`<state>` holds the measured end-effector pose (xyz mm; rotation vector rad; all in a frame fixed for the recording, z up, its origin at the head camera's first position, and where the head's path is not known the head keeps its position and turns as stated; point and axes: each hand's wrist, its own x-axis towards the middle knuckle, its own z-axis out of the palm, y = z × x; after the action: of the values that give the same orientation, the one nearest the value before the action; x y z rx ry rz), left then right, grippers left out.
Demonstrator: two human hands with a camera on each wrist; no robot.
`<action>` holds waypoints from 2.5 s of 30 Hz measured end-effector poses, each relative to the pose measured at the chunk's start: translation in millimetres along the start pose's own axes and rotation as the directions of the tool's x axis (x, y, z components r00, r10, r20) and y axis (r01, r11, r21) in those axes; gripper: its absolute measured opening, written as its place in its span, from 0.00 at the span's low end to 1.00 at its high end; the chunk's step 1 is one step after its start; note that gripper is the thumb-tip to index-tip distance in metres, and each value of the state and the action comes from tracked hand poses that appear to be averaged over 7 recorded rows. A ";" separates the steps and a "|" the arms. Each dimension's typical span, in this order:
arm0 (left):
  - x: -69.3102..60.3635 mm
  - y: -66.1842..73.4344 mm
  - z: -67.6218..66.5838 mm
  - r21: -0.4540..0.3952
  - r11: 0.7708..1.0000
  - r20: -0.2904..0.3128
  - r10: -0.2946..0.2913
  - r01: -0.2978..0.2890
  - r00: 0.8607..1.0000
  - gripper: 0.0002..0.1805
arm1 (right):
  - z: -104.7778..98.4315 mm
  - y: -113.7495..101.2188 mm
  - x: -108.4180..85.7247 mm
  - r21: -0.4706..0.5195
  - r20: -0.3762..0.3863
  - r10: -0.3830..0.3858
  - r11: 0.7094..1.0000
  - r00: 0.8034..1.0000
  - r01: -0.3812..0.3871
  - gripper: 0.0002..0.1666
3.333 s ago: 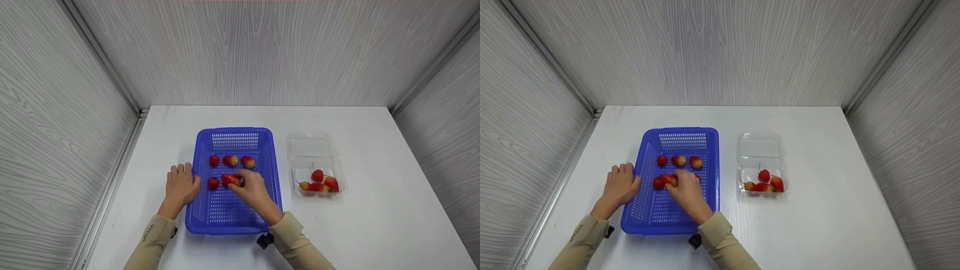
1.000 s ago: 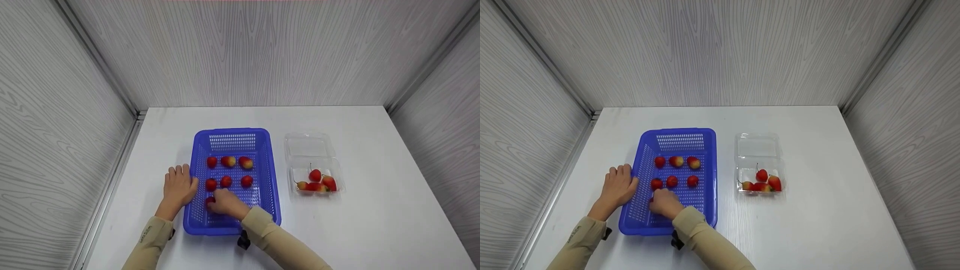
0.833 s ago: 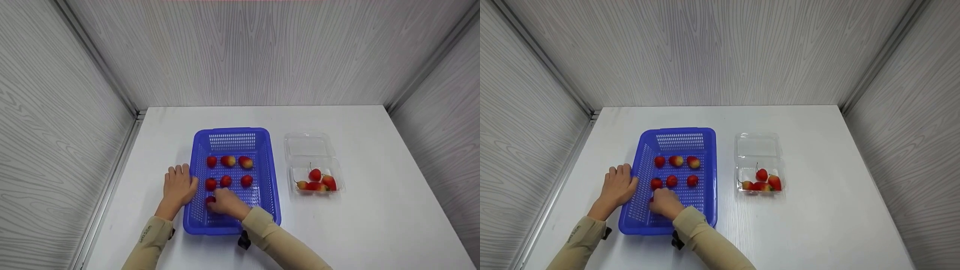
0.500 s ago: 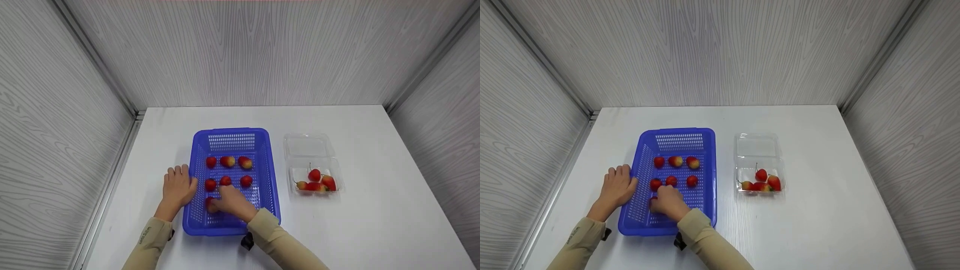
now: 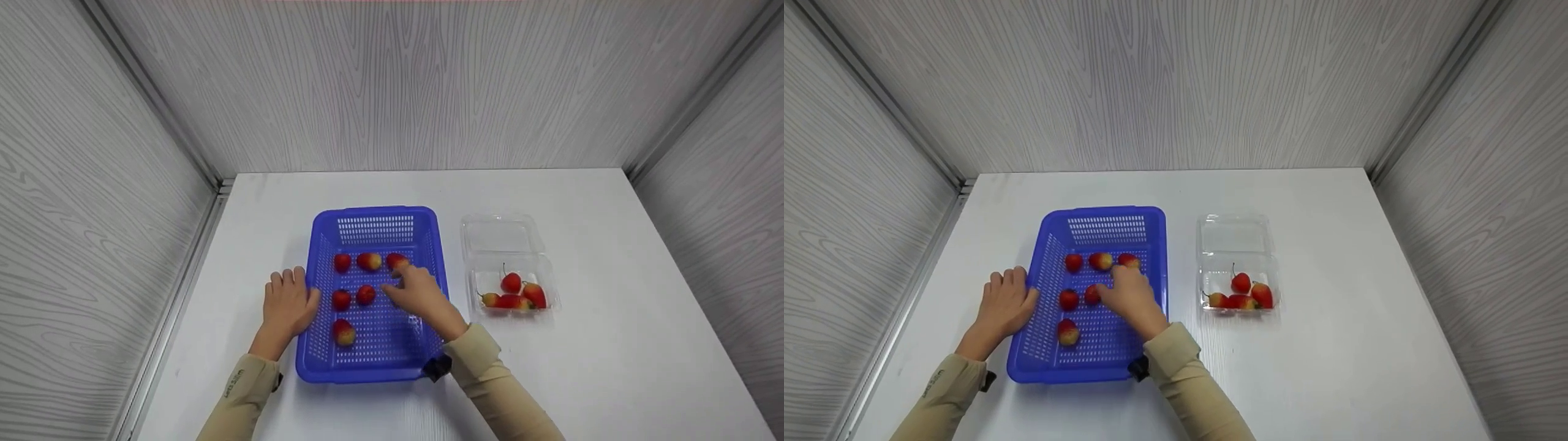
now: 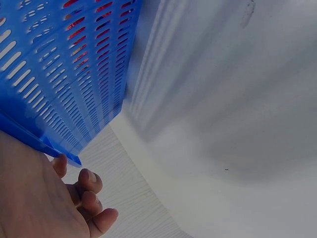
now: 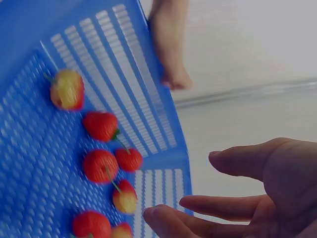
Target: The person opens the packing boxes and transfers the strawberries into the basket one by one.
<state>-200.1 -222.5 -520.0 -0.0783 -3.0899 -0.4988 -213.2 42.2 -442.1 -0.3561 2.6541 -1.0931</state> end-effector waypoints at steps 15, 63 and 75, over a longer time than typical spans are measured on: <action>-0.9 0.1 1.7 -0.003 1.000 -0.015 0.005 -0.005 1.000 0.18 | -76.8 81.8 10.8 -0.057 -0.481 -0.086 0.996 0.872 0.067 0.09; -0.7 0.4 0.3 -0.021 1.000 0.011 0.004 -0.004 1.000 0.18 | -73.5 206.8 -26.9 0.027 -0.464 0.256 0.961 0.848 -0.276 0.27; 0.6 -0.6 -0.7 -0.002 1.000 -0.049 0.007 -0.007 0.999 0.17 | -72.0 150.7 -26.0 0.062 -0.629 -0.007 0.996 0.777 0.059 0.25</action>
<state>-200.8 -223.2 -519.6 -0.0756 -3.0405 -0.4967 -231.2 201.2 -496.6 -0.0034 3.1619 -1.5469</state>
